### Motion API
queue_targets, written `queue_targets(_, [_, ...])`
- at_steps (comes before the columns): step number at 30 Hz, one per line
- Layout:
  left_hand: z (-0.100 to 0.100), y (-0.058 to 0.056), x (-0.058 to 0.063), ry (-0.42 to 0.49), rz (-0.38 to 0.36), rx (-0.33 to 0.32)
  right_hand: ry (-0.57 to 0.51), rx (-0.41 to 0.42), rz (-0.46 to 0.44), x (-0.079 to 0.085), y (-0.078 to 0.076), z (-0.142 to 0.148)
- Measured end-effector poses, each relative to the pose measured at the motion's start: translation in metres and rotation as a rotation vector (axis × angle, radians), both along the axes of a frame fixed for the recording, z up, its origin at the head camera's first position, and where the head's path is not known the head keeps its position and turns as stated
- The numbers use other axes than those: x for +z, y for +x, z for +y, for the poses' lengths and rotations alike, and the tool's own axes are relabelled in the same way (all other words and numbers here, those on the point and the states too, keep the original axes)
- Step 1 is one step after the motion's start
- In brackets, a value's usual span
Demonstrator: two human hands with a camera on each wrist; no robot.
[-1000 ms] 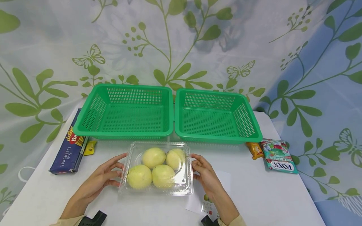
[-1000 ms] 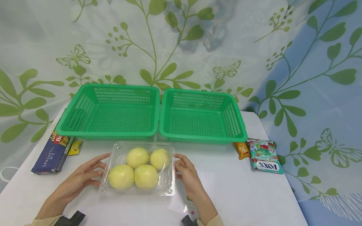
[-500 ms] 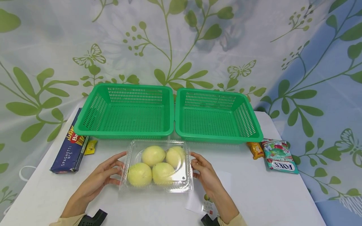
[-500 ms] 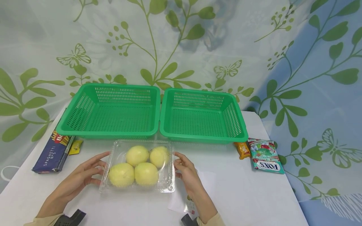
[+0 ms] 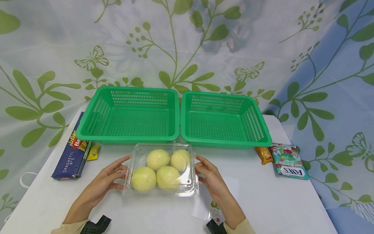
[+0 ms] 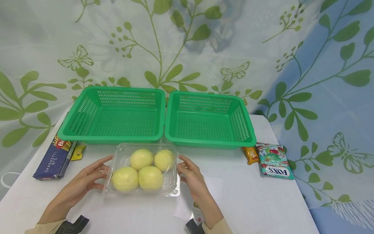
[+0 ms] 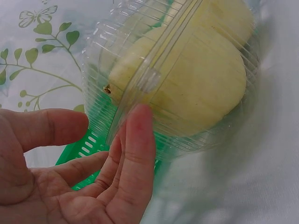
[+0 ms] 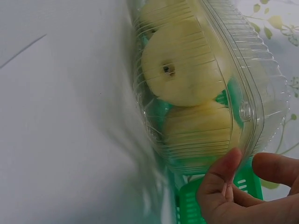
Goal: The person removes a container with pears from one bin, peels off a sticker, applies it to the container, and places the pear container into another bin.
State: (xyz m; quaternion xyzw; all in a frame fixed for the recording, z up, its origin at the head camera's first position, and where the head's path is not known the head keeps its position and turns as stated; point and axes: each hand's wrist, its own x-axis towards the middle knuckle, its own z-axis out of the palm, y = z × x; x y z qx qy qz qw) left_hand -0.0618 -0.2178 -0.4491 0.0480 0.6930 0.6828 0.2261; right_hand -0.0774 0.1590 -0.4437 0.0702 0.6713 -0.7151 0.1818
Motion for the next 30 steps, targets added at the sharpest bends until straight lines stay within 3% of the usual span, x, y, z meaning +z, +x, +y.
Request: queue_targets(30, [0.0036, -0.0042, 0.0020, -0.041, -0.014, 0.032, -0.001, 0.021, 0.013, 0.0004, -0.0082, -0.0020])
